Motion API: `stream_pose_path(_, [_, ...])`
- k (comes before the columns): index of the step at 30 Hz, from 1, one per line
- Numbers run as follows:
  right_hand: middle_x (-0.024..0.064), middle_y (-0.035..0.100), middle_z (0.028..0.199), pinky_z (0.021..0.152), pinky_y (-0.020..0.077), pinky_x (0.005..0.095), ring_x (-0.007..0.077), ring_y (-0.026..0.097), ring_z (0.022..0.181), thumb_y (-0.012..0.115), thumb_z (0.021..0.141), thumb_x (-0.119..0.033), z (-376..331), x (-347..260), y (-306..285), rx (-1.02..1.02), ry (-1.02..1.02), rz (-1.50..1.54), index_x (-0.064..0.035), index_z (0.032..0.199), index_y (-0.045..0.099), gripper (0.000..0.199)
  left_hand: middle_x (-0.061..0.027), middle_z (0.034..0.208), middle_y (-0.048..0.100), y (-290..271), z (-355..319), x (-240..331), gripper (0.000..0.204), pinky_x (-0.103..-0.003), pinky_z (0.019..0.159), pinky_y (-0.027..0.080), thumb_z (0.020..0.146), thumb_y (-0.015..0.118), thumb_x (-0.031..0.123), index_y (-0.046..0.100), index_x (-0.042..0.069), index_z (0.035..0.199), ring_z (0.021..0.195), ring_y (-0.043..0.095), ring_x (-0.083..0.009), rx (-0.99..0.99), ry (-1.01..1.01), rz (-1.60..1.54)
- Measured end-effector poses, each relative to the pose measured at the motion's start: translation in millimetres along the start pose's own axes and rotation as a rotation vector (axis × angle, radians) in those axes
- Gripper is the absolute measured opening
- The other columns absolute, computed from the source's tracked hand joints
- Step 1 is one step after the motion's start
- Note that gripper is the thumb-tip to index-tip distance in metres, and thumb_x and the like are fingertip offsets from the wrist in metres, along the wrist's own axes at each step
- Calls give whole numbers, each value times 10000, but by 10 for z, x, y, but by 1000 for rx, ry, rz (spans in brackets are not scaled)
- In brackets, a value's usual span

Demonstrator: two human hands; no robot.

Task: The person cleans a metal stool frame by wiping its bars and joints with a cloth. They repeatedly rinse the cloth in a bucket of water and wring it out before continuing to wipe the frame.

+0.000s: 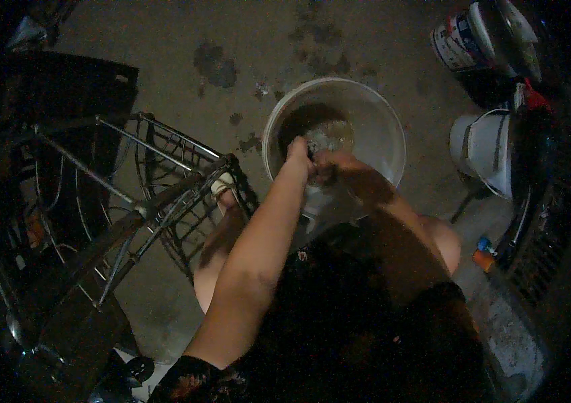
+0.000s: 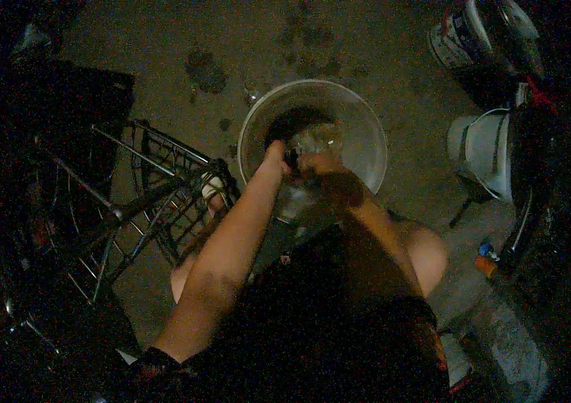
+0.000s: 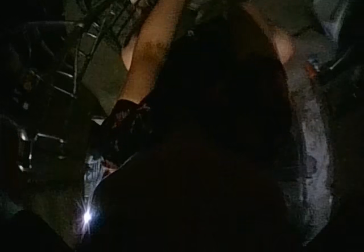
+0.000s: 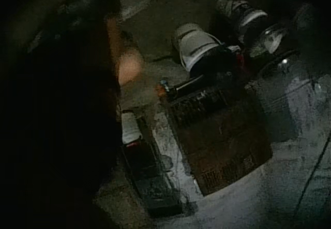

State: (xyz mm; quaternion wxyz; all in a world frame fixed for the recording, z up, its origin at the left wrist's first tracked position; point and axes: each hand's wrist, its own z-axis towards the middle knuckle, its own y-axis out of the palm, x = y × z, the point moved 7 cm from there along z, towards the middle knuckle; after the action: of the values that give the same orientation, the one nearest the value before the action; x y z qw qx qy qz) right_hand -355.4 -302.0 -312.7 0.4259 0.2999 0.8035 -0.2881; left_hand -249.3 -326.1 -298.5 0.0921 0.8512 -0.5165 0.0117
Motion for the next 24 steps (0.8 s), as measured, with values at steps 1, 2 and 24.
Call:
stream_pose_path(1, [112,599,894,706,464,342,227,576,832,590,775,-187,-46,-83,17,-71,-56,118,-30,892,576,197,-169,1298,370,14,-2,-32,470,-601,823,347,851,394,336,404,50,1224,1088,424,-377,-47,-28,-37])
stream_pose_path(2, [128,598,890,708,463,348,231,578,843,601,768,-198,-76,-120,66,-111,-145,-31,-22,894,571,219,-165,1309,363,43,30,-106,485,-632,801,340,857,393,382,402,74,1232,1100,421,-385,-97,-64,-69])
stream_pose_path(24, [173,529,619,597,439,402,302,535,591,615,775,-399,-947,-1046,-1055,780,305,-250,4,659,575,421,-83,953,575,448,-1822,136,236,-423,726,438,866,436,195,539,48,1019,837,531,-206,-516,376,375])
